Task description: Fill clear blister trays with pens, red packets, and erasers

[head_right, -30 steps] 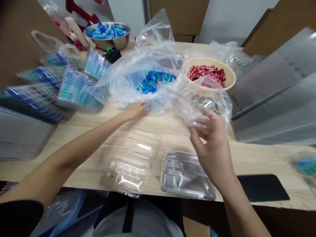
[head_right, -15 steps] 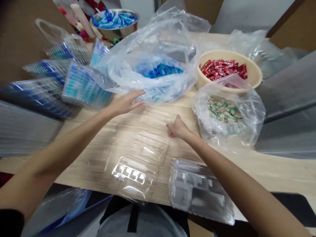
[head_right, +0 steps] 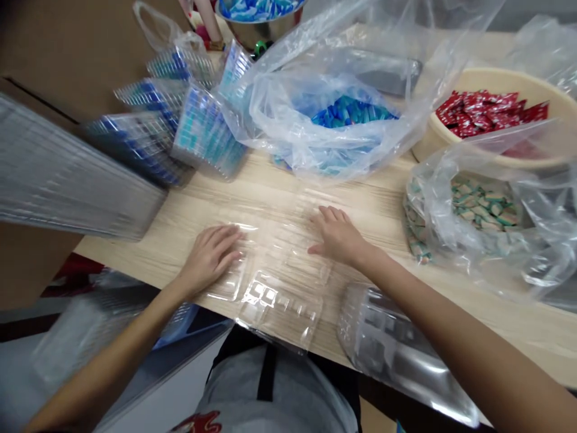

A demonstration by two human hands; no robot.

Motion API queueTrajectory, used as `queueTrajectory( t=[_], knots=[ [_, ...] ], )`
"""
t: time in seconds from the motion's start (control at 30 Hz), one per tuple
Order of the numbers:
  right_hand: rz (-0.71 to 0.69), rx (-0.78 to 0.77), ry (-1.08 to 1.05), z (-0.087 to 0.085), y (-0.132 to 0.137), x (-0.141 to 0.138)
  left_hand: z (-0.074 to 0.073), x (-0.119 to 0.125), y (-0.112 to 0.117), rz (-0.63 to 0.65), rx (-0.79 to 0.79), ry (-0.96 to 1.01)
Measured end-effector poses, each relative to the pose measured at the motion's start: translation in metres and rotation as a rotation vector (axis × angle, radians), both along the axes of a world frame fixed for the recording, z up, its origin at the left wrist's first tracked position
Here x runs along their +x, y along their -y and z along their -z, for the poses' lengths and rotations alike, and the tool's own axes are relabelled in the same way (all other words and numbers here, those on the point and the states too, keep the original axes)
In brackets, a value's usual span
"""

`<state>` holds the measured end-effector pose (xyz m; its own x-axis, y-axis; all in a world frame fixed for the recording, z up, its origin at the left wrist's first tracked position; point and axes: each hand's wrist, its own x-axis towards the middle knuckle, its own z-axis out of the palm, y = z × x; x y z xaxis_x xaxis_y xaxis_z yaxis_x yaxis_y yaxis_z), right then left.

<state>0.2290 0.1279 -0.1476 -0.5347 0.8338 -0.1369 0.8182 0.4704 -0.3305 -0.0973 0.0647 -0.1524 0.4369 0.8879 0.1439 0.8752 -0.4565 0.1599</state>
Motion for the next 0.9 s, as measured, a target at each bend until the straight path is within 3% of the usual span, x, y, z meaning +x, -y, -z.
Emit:
queueTrajectory(
  t=[0.1,0.2,0.3,0.4,0.47,0.53,0.63,0.77,0.9],
  knots=[
    [0.013,0.001,-0.036,-0.009,0.001,-0.003,-0.006,0.004,0.002,0.075,0.023,0.045],
    [0.110,0.055,-0.213,-0.031,0.022,0.010,-0.018,0.004,0.000,0.087,0.118,0.106],
    [0.309,0.171,-0.471,-0.062,0.070,0.039,-0.041,0.024,0.000,0.141,0.130,0.279],
    [0.646,0.261,-0.653,-0.078,0.137,0.072,-0.070,0.078,0.011,0.364,-0.019,0.465],
    [0.914,0.352,-0.761,-0.072,0.184,0.090,-0.084,0.126,0.026,0.624,-0.122,0.502],
    [1.119,0.402,-0.859,-0.052,0.227,0.101,-0.087,0.175,0.043,0.861,-0.175,0.456],
    [1.195,0.245,-0.982,-0.012,0.276,0.101,-0.075,0.229,0.064,1.028,-0.197,0.260],
    [1.098,0.074,-1.088,0.022,0.303,0.082,-0.059,0.253,0.073,1.045,-0.221,0.042],
    [1.058,0.043,-1.128,0.026,0.295,0.065,-0.064,0.249,0.074,1.022,-0.230,0.005]
  ],
)
